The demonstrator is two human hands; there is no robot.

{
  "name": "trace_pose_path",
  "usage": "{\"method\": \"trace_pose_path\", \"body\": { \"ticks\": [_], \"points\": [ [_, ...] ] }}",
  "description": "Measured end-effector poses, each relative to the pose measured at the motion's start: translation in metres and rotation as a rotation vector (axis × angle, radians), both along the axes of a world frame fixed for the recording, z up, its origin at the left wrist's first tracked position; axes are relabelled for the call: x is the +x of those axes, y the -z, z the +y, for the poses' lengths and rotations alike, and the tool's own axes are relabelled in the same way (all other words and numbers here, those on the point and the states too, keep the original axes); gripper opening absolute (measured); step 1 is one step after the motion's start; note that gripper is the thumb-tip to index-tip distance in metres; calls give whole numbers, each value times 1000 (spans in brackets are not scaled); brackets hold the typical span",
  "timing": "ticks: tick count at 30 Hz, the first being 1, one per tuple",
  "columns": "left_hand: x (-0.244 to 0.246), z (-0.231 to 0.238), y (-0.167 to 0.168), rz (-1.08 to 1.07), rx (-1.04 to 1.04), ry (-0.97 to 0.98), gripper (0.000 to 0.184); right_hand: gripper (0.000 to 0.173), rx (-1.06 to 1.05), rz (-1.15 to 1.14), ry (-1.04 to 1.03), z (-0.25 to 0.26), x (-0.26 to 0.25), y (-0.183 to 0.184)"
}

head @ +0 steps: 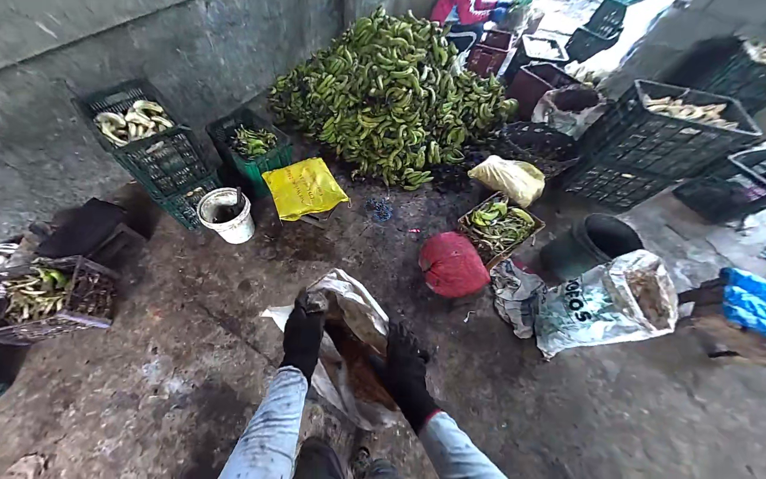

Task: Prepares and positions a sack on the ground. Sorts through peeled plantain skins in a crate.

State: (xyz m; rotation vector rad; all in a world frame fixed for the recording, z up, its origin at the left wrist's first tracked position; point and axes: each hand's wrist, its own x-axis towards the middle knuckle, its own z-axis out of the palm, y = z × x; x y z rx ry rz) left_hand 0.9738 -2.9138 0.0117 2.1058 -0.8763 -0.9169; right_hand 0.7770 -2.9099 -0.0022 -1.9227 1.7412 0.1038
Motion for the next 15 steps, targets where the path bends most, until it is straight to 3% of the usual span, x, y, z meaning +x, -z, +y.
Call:
{"method": "trace_pose_path", "body": {
  "ticks": [2,4,6,8,11,13,15],
  "points": [
    [-3,-8,11,273,-59,-53,50,68,39,-85,36,-37,7,28],
    [7,-13,26,449,-98,-76,45,49,68,-398,122,-71,17,50],
    [40,-25,35,530,-133,-25,44,43,125,-781,193,-107,35,64],
    [95,-37,40,555,-130,77,42,42,244,-988,171,-148,48,63],
    [189,-67,34,649,10,239,40,45,415,-918,144,-230,46,31],
    [226,-87,25,766,76,333,42,45,505,-864,81,-279,44,7],
    [250,-105,11,708,76,418,44,42,566,-870,54,-313,57,-6]
  ]
}}
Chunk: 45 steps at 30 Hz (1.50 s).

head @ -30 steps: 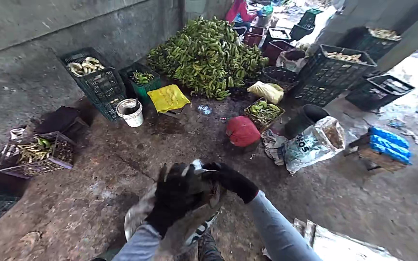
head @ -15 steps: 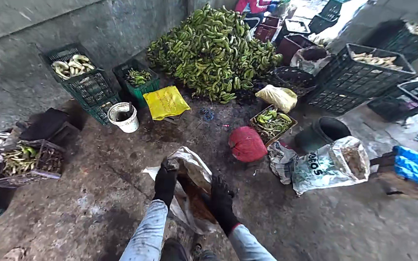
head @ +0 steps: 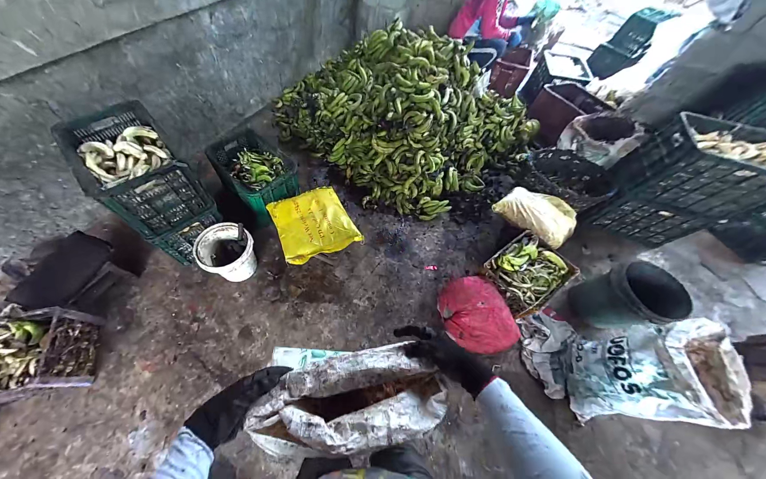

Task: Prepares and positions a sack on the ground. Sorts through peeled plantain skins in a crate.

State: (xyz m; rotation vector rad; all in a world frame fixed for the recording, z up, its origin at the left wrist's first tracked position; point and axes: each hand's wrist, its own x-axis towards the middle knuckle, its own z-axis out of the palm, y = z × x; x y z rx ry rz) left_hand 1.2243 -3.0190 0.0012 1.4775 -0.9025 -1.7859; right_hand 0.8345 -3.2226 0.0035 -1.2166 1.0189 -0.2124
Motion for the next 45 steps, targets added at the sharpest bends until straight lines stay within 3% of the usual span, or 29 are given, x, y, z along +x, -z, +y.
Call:
{"method": "trace_pose_path", "body": {
  "ticks": [2,4,7,8,11,13,14,17,20,22,23,26,28,31,36,39,42,43,45],
  "points": [
    [23,-26,-1,-32,-24,21,52,40,20,-27,39,-30,23,-16],
    [53,-54,5,-38,-17,-137,54,26,-2,-60,78,-62,44,-33],
    [82,-114,-15,-457,-118,-451,54,17,-71,-78,157,-112,62,-50],
    [77,-140,-36,-625,-215,-423,67,16,-78,-88,157,-130,69,-54],
    [23,-214,-73,-1179,-559,-23,107,12,-86,-143,78,-179,100,-67],
    [-20,-260,-72,-1353,-571,180,110,11,-81,-201,-8,-215,127,-83],
    [-34,-284,-67,-1408,-477,255,104,10,-100,-207,-59,-233,140,-92],
    [-38,-351,-63,-1325,-74,334,81,17,-414,5,-263,-293,164,-102],
    [-13,-400,-66,-1293,-1,197,71,36,-1015,453,-355,-341,180,-111],
    [5,-421,-68,-1292,9,124,69,40,-1205,520,-307,-339,201,-132],
    [14,-431,-70,-1278,21,97,68,37,-1192,492,-346,-329,216,-142],
    [41,-456,-68,-1230,35,53,65,37,-863,582,-743,-297,275,-138],
    [59,-469,-61,-1215,21,46,63,42,-686,681,-795,-295,317,-92],
    [91,-490,-64,-1171,-7,-7,62,44,-540,594,-843,-298,341,-14],
    [140,-520,-55,-1043,-26,-125,55,32,-249,644,-1270,-285,359,-2],
    [158,-534,-47,-1028,-26,-134,55,38,-211,652,-1190,-315,382,18],
    [172,-553,-53,-1014,-75,-200,58,47,-426,643,-793,-347,401,37],
    [175,-562,-57,-1009,-86,-210,58,52,-482,673,-716,-361,413,26],
    [178,-580,-64,-1003,-128,-226,57,57,-409,862,-797,-393,440,-20]
  ]
}}
